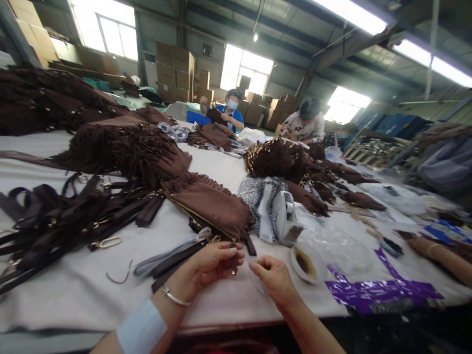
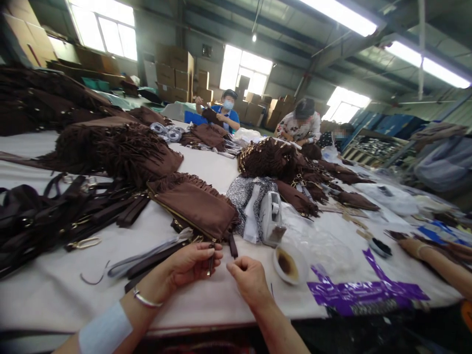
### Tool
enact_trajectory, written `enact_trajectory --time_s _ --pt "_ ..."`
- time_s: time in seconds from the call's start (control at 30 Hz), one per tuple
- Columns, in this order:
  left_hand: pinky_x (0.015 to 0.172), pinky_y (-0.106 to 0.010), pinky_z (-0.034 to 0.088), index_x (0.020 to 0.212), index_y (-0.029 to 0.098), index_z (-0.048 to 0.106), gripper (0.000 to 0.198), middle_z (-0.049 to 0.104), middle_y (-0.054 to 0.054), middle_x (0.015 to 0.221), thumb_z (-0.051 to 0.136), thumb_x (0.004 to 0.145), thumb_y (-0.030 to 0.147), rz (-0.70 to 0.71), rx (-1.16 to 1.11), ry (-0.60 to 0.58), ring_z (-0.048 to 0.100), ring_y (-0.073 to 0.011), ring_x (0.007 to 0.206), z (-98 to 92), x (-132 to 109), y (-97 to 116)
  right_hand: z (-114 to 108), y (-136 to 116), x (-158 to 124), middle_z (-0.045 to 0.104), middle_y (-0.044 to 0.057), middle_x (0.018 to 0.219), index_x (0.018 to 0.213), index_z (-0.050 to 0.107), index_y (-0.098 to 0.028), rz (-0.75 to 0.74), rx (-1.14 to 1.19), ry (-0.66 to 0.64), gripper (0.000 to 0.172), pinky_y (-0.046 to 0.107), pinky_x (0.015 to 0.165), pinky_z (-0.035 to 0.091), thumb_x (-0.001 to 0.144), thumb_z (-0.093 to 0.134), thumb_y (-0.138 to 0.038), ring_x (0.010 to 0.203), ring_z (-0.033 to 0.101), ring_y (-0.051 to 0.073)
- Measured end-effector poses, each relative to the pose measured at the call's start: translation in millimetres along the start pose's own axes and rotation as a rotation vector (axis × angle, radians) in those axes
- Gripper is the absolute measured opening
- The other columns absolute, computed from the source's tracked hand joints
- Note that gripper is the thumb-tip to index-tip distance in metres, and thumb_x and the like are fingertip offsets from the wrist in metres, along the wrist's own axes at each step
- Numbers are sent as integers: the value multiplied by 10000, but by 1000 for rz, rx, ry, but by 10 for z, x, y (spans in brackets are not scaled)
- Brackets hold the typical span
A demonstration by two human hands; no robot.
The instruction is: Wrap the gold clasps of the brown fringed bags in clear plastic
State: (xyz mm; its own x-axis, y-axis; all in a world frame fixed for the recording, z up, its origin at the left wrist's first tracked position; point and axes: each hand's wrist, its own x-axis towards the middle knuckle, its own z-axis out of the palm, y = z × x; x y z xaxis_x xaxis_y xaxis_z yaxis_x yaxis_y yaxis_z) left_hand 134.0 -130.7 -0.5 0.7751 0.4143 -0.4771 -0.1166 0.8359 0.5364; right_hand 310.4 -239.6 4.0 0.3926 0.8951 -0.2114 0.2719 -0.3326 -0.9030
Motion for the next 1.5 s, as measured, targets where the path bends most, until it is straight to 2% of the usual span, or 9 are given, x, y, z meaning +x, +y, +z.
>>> enact_trajectory --time_s 0.13,0.23,0.3,0.37,0.77,0.93,1.17,1.33,1.5 --pt "534 -182 459 1002 127 640 344 683 -62 888 796 708 216 -2 12 -25 644 -111 660 12 7 8 -2 3 -60 521 -19 554 592 613 -149 -6 -50 -45 276 240 560 330 729 650 -385 575 437 119" --pt "421 -119 314 862 121 616 290 618 -13 727 817 676 218 -3 14 -8 550 -54 540 5 46 -2 9 -28 -101 538 -16 559 597 624 -151 1 -84 -57 263 241 576 346 733 634 -376 588 463 127" --pt "397 -109 234 761 135 561 298 540 26 624 828 651 207 11 12 22 485 -39 497 -8 79 -18 29 -48 -121 566 -7 579 610 641 -150 0 -114 -55 253 244 592 361 735 626 -370 609 490 137" --pt "396 -114 204 721 152 512 333 495 44 585 829 637 203 40 13 57 453 -40 483 -20 107 -35 56 -60 -138 587 0 602 625 652 -150 -9 -135 -67 246 244 603 375 740 618 -365 629 508 145" --pt "436 -180 236 737 162 500 328 496 48 615 786 675 312 181 151 101 407 -40 474 12 103 -75 172 -80 -176 656 20 650 654 688 -168 -36 -155 -73 230 263 622 402 755 625 -364 650 549 169" --pt "434 -206 224 699 167 497 352 493 52 584 789 649 357 223 225 175 401 -48 458 61 111 -102 150 -49 -182 660 22 639 650 703 -166 -3 -114 -58 241 263 622 418 738 642 -381 647 560 176" --pt "437 -207 216 682 174 478 396 483 56 566 806 618 387 234 231 199 375 -45 452 86 137 -122 154 -25 -179 573 -3 553 667 705 -152 65 -45 -41 276 249 547 368 738 634 -409 543 460 130" --pt "427 -211 205 690 175 486 374 490 52 568 784 647 398 234 275 205 380 -46 434 66 138 -132 167 -23 -161 524 -18 524 736 722 -144 72 -7 -42 308 244 516 335 747 635 -439 520 416 118" --pt "388 -210 165 720 179 513 388 437 79 529 796 621 425 197 334 216 330 -41 384 89 112 -141 225 -24 -75 490 -22 521 650 676 -147 29 -18 -35 322 242 508 310 733 627 -454 530 404 117"
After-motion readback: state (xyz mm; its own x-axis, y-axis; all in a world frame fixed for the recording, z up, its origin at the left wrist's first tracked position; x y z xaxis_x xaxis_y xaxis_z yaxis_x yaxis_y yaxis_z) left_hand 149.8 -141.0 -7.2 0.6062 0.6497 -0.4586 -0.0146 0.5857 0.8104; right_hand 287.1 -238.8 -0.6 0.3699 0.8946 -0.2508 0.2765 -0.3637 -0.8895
